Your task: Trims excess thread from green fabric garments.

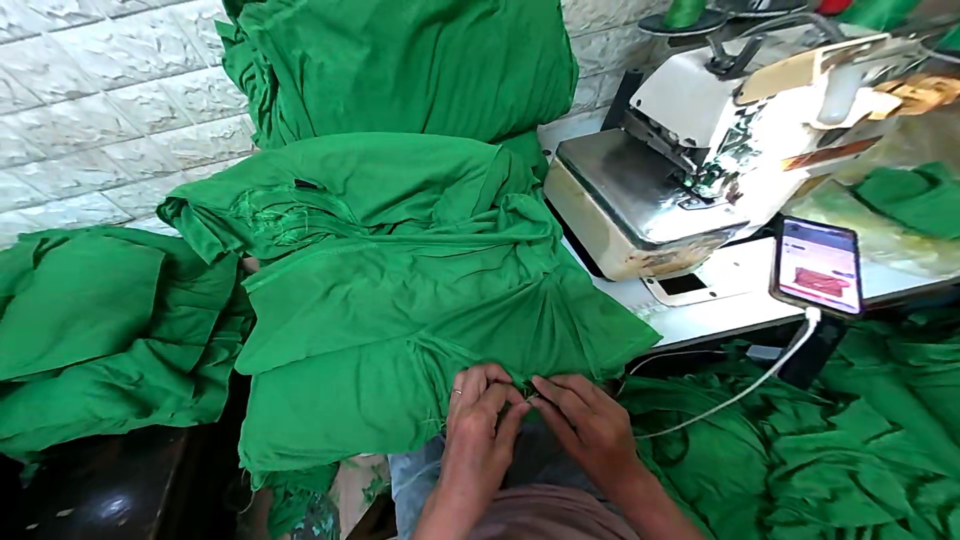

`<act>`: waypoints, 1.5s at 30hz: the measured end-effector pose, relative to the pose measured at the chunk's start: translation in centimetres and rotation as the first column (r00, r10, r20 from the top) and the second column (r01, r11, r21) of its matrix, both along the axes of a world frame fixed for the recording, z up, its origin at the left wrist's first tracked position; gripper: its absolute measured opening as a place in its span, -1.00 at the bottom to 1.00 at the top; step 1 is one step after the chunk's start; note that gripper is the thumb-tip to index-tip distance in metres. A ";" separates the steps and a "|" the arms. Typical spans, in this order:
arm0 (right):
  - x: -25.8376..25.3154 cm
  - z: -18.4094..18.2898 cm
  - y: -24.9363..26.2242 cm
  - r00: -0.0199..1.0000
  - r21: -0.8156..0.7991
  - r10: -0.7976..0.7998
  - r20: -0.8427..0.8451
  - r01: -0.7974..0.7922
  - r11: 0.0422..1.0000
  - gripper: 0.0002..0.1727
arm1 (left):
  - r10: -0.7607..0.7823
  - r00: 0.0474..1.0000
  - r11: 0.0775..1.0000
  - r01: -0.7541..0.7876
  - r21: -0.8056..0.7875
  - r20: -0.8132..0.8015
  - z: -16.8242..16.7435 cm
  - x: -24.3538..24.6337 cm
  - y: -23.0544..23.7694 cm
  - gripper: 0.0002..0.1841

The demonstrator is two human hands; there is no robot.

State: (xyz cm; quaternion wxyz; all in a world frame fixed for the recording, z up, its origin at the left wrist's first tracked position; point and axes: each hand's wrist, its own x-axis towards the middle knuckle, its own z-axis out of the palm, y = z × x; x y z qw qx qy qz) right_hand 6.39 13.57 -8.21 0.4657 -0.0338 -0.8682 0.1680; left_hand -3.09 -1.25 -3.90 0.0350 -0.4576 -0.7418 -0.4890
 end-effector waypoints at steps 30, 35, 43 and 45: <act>1.0 -0.6 0.7 0.999 -0.131 0.050 0.018 -0.048 0.990 -0.73 | -0.048 0.995 0.999 0.050 0.021 -0.091 -0.3 -0.9 0.3 -0.90; 0.7 -0.2 0.4 0.999 -0.114 0.034 0.023 -0.031 0.993 -0.73 | -0.035 0.995 0.999 0.038 0.033 -0.090 -0.6 -0.7 0.2 -0.90; 1.3 -0.2 0.9 0.999 -0.288 0.054 0.007 -0.049 0.956 -0.64 | -0.242 0.928 0.970 0.218 -0.111 -0.285 -1.6 -0.2 -1.5 -0.80; 1.8 -0.5 1.5 0.996 -0.335 0.084 0.022 -0.072 0.940 -0.45 | -0.377 0.891 0.925 0.349 -0.151 -0.251 -1.9 0.2 -2.5 -0.63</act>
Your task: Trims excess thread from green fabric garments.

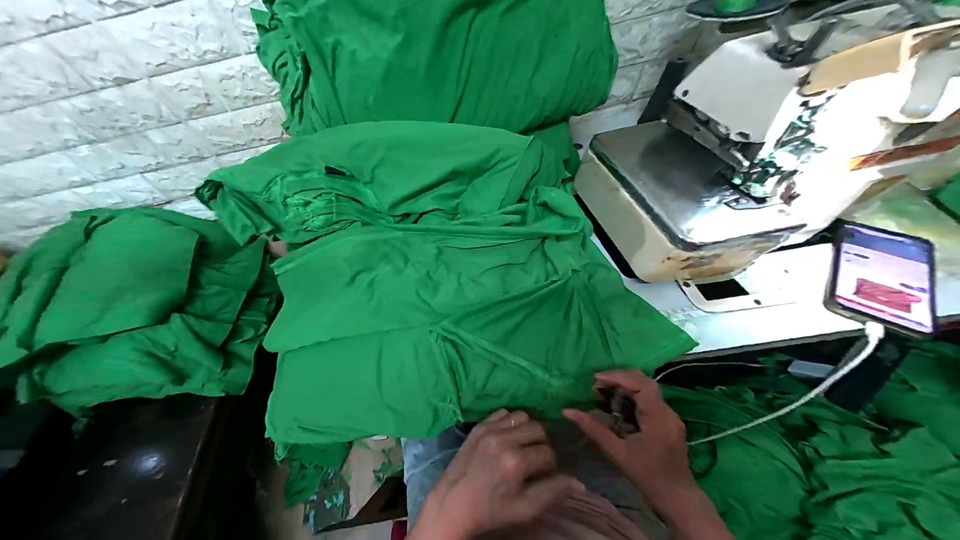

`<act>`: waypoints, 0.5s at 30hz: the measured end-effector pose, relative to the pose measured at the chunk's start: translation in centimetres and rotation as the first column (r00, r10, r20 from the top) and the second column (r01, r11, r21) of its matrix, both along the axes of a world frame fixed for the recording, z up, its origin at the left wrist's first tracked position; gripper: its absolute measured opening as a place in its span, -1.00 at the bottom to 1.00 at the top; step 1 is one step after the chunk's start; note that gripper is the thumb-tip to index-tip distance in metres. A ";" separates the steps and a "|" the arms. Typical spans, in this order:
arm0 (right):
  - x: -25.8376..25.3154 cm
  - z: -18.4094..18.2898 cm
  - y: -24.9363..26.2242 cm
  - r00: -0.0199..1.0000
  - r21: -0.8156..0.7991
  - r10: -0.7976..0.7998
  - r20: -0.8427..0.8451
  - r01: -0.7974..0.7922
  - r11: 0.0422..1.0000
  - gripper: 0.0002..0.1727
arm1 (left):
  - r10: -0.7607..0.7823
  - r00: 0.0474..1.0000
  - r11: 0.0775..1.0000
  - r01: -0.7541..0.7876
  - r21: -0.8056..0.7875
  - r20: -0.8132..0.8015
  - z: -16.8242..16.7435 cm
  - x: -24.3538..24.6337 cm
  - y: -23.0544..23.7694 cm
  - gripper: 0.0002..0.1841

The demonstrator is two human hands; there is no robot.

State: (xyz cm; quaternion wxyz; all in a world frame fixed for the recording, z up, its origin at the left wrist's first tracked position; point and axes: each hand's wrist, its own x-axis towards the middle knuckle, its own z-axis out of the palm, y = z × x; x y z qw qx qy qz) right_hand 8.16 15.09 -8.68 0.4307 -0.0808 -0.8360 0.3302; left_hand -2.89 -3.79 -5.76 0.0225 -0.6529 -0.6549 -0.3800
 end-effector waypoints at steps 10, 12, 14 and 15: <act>0.6 -1.4 0.1 0.991 0.207 -0.130 -0.016 0.130 0.970 -0.59 | 0.644 0.765 0.750 -0.622 0.224 -0.030 -3.3 -1.2 -5.4 -0.92; 0.7 -1.6 0.3 0.991 0.225 -0.133 -0.017 0.133 0.965 -0.64 | 0.616 0.788 0.777 -0.603 0.180 -0.023 -5.4 -0.5 -7.5 -0.90; 0.8 -1.9 0.6 0.992 0.244 -0.126 -0.012 0.125 0.962 -0.72 | 0.616 0.787 0.778 -0.603 0.176 -0.026 -6.1 0.3 -8.6 -0.71; 0.9 -1.9 0.7 0.993 0.247 -0.119 -0.015 0.119 0.962 -0.76 | 0.606 0.795 0.783 -0.592 0.188 -0.022 -5.7 0.6 -8.5 -0.61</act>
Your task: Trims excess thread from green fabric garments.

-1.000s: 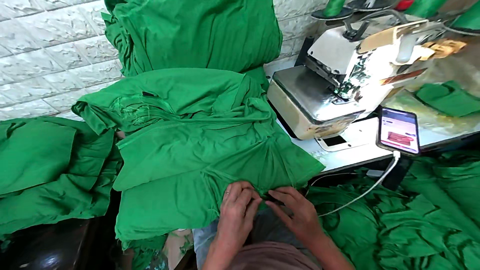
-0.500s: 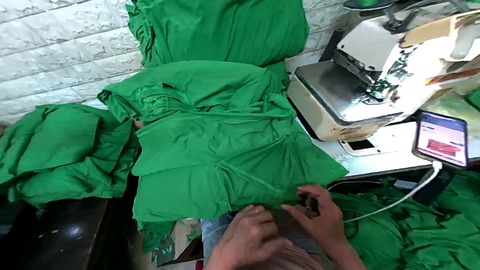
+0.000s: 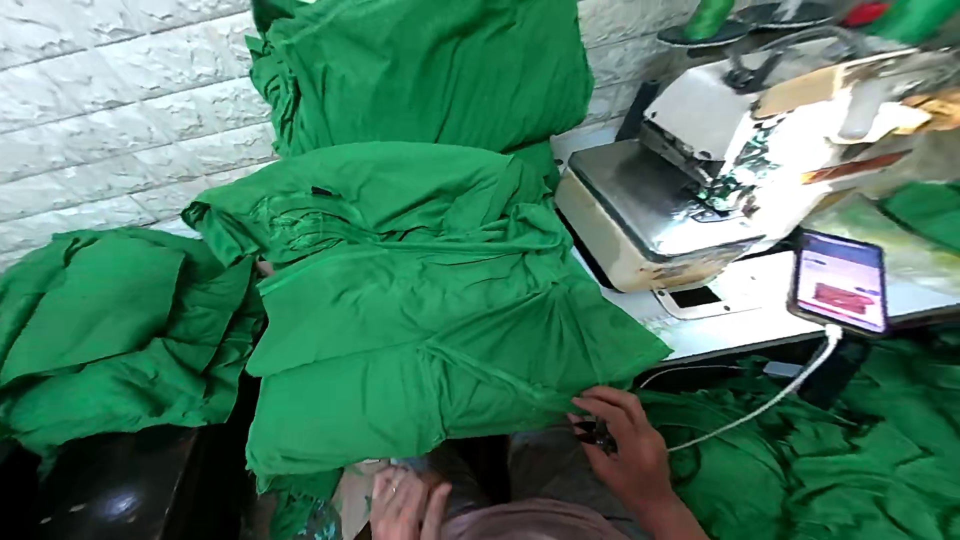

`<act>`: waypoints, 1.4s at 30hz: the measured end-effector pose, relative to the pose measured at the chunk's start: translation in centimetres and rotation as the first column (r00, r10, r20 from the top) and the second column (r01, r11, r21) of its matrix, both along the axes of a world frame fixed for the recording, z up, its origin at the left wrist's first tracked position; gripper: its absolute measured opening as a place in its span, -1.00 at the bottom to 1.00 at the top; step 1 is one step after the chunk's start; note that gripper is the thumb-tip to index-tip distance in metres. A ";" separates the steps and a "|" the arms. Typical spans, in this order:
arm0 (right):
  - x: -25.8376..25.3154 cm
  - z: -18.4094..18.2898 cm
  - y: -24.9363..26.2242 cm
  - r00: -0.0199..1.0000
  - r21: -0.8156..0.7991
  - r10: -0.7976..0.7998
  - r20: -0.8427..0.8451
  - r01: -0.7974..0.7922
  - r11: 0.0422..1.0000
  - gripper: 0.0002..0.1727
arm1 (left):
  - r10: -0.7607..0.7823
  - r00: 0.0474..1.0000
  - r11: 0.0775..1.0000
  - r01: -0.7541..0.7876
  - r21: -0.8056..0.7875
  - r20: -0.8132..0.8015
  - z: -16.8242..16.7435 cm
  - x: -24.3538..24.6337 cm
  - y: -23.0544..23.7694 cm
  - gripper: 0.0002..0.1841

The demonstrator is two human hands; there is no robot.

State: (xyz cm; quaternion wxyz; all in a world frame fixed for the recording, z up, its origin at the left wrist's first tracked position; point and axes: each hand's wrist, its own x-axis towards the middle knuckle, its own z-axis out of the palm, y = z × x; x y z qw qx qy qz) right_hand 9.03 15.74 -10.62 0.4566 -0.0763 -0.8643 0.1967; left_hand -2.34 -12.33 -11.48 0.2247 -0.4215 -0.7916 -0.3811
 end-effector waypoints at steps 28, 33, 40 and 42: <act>-1.0 5.4 0.2 0.984 -0.375 -0.152 0.090 0.175 0.910 -0.64 | -0.294 0.946 0.932 0.315 -0.177 0.139 9.3 -2.9 16.1 -0.63; -1.3 8.1 -1.0 0.988 -0.497 0.139 -0.066 -0.154 0.854 -0.69 | -0.301 0.936 0.919 0.336 -0.207 0.184 9.8 -3.0 15.9 -0.61; -3.0 7.0 0.7 0.966 -0.670 0.248 0.073 -0.137 0.730 -0.75 | -0.357 0.828 0.910 0.412 -0.038 0.432 10.6 -5.1 15.0 -0.75; -2.7 6.9 1.1 0.933 -0.720 0.359 0.010 -0.242 0.650 -0.60 | -0.331 0.726 0.899 0.437 -0.033 0.603 11.5 -5.8 14.6 -0.72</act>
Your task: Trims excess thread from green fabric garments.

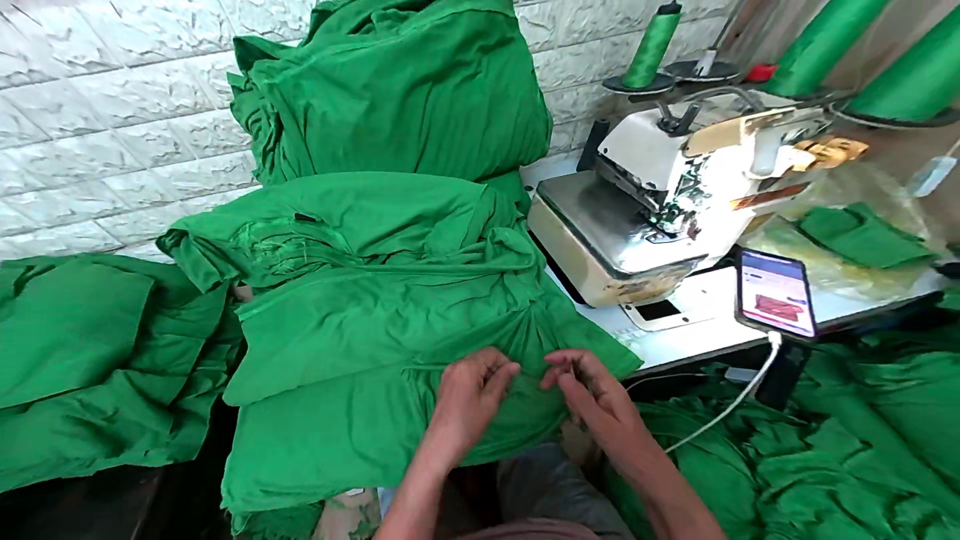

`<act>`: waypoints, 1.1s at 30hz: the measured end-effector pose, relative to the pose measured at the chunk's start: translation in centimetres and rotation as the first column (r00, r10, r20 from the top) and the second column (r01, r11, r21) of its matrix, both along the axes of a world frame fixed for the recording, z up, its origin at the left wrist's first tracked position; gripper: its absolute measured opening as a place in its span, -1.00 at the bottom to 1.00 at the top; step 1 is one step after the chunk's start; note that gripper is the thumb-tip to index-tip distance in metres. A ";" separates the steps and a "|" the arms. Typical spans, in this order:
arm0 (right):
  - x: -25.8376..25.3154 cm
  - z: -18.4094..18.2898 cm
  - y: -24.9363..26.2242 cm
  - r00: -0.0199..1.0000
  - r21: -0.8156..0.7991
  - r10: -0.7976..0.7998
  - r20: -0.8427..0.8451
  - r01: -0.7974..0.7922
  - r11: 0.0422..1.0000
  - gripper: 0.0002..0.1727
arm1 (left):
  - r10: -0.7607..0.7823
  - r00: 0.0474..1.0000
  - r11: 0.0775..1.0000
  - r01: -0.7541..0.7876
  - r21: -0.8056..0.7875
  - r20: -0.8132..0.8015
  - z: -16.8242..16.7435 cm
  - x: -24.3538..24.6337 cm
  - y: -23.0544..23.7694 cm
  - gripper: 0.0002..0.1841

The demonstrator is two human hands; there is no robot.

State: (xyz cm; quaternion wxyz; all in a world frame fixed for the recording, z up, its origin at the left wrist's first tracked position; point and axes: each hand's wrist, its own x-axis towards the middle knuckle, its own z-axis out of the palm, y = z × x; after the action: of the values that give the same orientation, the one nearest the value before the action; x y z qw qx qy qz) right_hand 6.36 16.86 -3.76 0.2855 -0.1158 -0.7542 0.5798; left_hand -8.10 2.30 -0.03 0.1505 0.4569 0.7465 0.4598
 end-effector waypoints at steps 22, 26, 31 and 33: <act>0.1 0.2 -0.7 0.997 0.122 -0.018 0.073 0.009 0.992 -0.65 | 0.042 0.988 0.997 -0.052 -0.064 -0.147 0.2 1.1 0.6 -0.77; 0.1 0.1 -0.6 0.996 0.143 -0.024 0.083 0.012 0.990 -0.65 | 0.039 0.998 0.999 -0.040 0.029 0.057 -0.1 -0.2 0.0 -0.78; 0.0 0.5 -0.7 0.992 0.216 -0.046 0.118 0.020 0.976 -0.65 | 0.056 0.991 0.992 -0.070 0.109 0.124 -0.5 0.0 0.1 -0.81; 0.0 0.8 -0.7 0.985 0.266 -0.068 0.157 0.024 0.964 -0.63 | 0.044 0.989 0.987 -0.065 0.145 0.139 -0.8 0.0 0.2 -0.82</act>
State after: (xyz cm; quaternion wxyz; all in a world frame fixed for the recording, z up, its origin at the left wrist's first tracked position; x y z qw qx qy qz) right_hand 6.33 16.12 -3.00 0.2486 -0.1418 -0.8425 0.4564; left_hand -8.15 2.46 -0.80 0.1535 0.4140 0.7102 0.5484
